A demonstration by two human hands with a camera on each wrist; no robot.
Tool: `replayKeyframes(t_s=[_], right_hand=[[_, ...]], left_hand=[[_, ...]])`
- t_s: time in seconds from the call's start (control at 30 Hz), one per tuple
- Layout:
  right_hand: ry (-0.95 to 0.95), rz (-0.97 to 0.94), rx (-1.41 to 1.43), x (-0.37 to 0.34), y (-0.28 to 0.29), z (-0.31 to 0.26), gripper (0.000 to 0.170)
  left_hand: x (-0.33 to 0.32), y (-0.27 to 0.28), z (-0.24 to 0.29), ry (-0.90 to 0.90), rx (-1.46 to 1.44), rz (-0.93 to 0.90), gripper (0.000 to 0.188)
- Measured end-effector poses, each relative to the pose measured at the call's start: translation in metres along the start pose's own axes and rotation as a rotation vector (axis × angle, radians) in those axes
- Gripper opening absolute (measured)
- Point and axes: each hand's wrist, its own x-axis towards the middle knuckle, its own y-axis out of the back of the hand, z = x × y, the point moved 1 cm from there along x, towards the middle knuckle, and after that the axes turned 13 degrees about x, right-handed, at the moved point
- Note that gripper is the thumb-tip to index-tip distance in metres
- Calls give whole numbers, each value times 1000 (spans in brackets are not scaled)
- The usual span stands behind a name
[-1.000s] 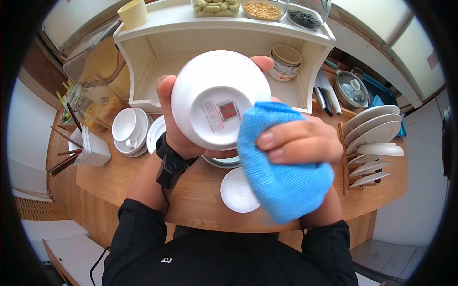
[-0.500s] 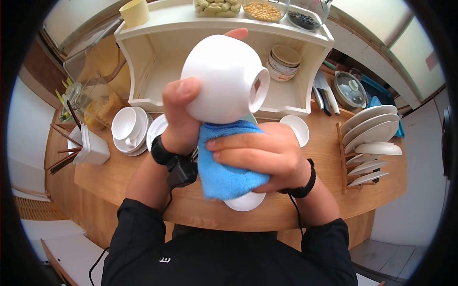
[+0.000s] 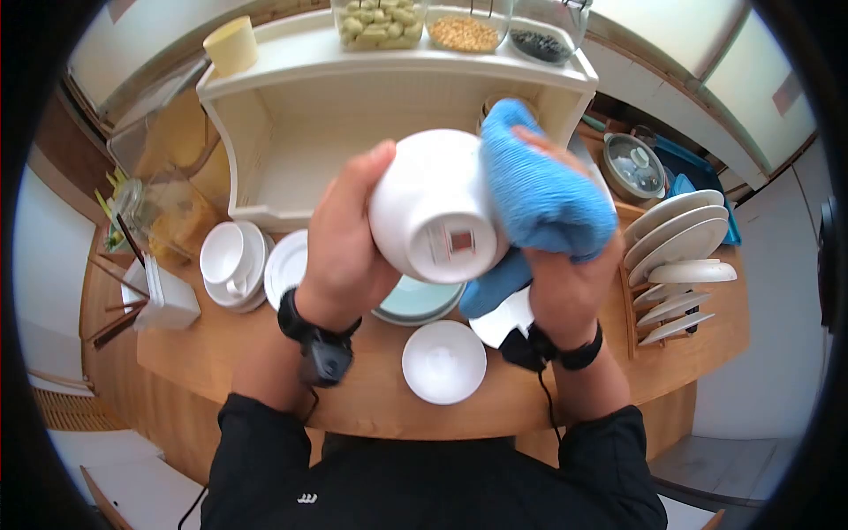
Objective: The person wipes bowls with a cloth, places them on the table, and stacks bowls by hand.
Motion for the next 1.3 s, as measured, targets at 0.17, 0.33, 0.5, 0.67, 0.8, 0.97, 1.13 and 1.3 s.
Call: replayKeyframes(t_s=[0.17, 0.33, 0.5, 0.67, 0.8, 0.97, 1.13, 1.3], right_hand=[[-22, -77, 38, 0, -5, -2, 58], [119, -196, -149, 2, -19, -16, 79], [60, -320, -219, 4, -25, -28, 68], [44, -469, -90, 10, -17, -26, 60], [271, -347, 88, 0, -13, 2, 46], [317, -14, 105, -29, -25, 26, 69], [-6, 178, 148, -35, -27, 26, 90], [-270, 113, 306, -8, -9, 8, 83]], left_hand=[[-9, -7, 11, -132, 284, 60, 46], [-20, -12, 29, -31, 520, -15, 48], [-23, 3, 35, 25, 629, -196, 41], [-31, 22, 28, -644, 1429, -372, 20], [-38, 13, 16, 82, 210, -155, 20], [-34, 1, 26, -77, 530, -147, 57], [-17, -10, -14, -114, -104, -120, 61], [-13, -15, -11, -7, -68, 41, 62]])
